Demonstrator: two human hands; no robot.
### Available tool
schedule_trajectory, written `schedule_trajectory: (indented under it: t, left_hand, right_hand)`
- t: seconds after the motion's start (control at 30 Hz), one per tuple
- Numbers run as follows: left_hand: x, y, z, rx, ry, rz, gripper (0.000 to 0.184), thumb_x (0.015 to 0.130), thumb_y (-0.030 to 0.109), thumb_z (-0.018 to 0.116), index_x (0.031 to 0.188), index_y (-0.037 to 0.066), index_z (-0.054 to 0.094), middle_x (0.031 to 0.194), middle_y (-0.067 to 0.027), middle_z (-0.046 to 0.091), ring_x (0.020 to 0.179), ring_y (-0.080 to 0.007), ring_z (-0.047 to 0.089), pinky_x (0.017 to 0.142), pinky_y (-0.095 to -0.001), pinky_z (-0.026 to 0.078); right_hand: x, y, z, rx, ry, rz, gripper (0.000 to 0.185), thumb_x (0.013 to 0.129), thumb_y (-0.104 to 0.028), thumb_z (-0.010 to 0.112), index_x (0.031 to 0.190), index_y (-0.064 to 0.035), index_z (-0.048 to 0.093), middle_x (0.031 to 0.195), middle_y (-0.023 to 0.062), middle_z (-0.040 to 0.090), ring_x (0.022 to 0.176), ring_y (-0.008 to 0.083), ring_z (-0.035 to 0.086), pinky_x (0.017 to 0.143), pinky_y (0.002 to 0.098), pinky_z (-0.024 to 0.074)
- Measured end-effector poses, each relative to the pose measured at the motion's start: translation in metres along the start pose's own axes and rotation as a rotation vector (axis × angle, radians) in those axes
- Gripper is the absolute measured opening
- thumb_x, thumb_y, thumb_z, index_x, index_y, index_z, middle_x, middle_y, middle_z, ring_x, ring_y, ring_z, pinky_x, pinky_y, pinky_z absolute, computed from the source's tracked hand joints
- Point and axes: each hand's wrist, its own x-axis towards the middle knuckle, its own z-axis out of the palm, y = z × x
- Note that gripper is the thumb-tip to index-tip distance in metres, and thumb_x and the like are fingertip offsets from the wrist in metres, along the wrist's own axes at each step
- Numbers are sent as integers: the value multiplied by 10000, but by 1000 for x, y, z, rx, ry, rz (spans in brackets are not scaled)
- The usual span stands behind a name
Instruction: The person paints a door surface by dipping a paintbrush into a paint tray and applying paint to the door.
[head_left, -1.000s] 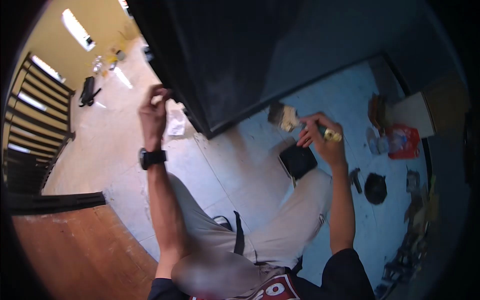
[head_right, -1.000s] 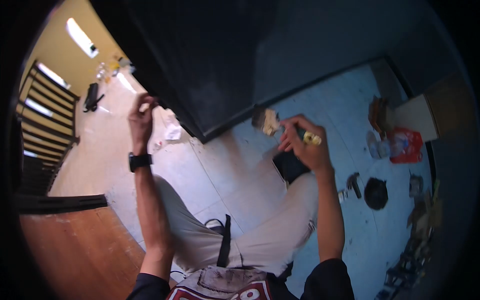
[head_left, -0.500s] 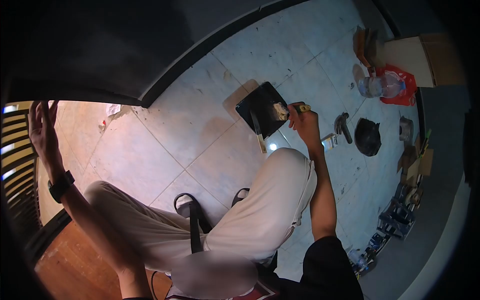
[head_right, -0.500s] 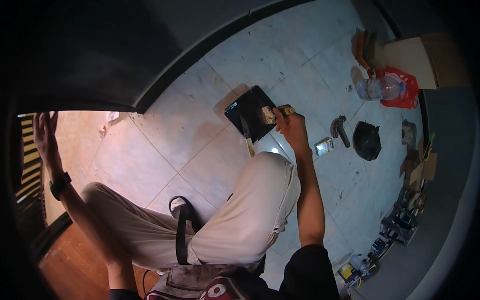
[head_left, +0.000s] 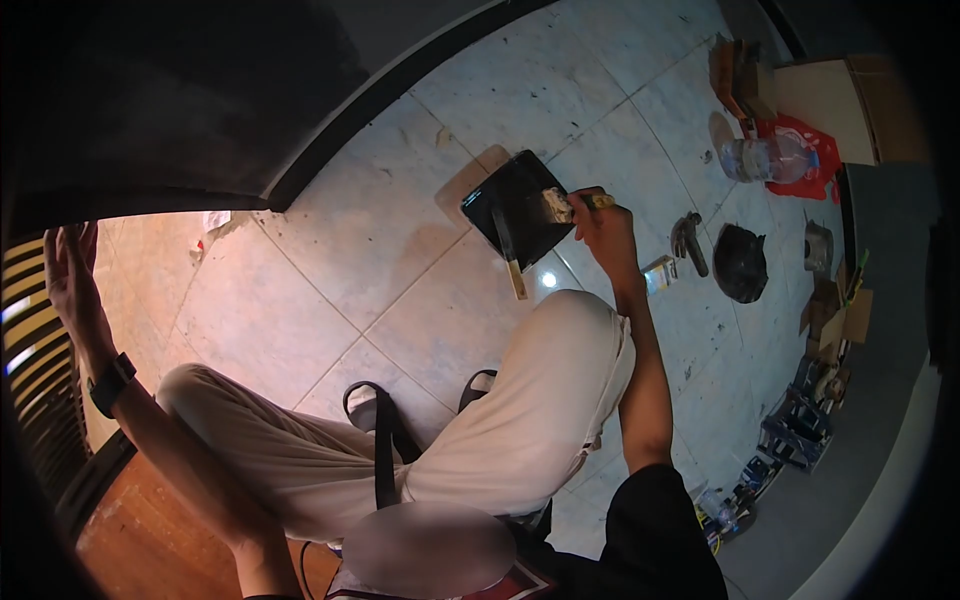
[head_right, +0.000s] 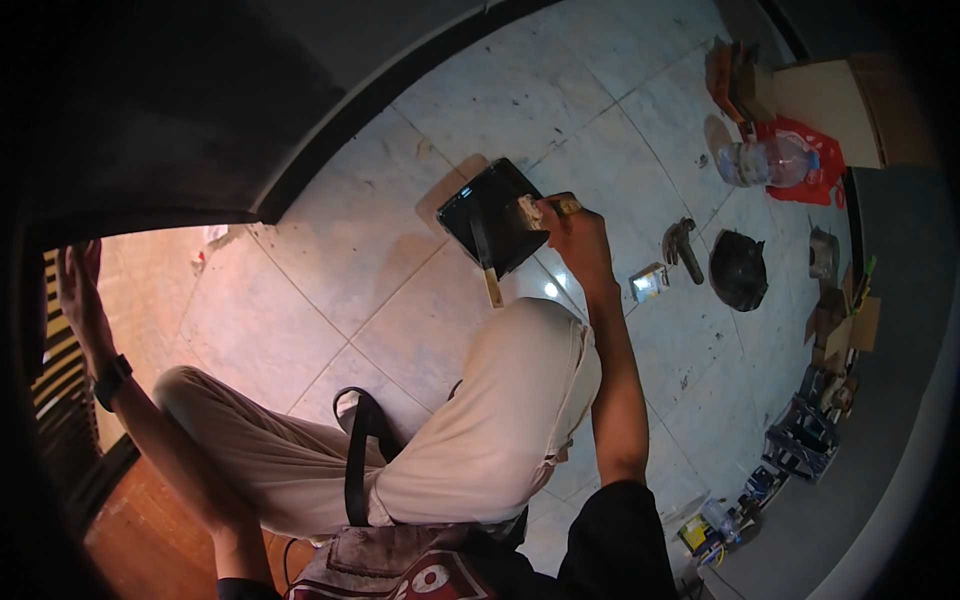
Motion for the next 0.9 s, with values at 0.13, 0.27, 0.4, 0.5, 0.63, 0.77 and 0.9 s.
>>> schedule_trajectory:
  t: [0.13,0.27,0.4,0.5,0.63,0.77,0.9]
  left_hand:
    - [-1,3,1,22,18,-11,561,1076,322,522,1476,-56,407,1425,-197,568,1310,-302,576,1147,-383,429]
    - [-4,13,4,20,-12,-20,623,1074,321,529,1515,-67,321,1449,-204,546,1319,-294,570,1158,-365,408]
    - [-1,5,-1,71,-48,-30,739,1082,339,505,1585,-50,128,1465,-223,532,1333,-262,562,1187,-339,343]
    - [5,-5,-9,158,-71,-10,695,1071,387,501,1561,-39,252,1438,-178,573,1376,-261,513,1211,-373,307]
    - [6,-4,-9,209,-74,50,660,1050,366,565,1528,-31,340,1433,-194,570,1340,-285,555,1204,-397,360]
    - [6,-5,-10,235,-65,55,624,1053,381,553,1515,-4,389,1440,-181,569,1347,-277,551,1210,-402,349]
    - [3,0,-5,197,-52,49,624,1054,397,546,1520,12,392,1441,-173,571,1353,-270,546,1213,-401,339]
  right_hand:
    - [9,7,-13,165,59,30,210,1018,-212,643,1020,-6,686,665,25,611,515,79,546,488,252,432]
    - [32,16,-31,251,16,71,215,1017,-213,649,1025,-3,693,677,12,600,507,76,532,463,241,407]
    - [52,16,-42,98,-73,38,234,1035,-234,615,1062,-16,697,687,4,605,515,62,539,439,222,367]
    - [57,12,-47,76,-103,9,252,1032,-254,624,1069,-17,701,687,5,607,513,58,532,441,219,366]
    - [61,11,-52,75,-106,10,251,1033,-257,625,1078,-24,707,688,3,607,511,54,520,443,217,365]
    - [63,10,-56,83,-113,-34,245,1033,-250,625,1081,-25,709,690,0,607,510,52,516,444,218,364]
    - [62,0,-61,28,-82,-29,245,1033,-247,626,1076,-21,708,692,1,610,516,50,516,444,216,361]
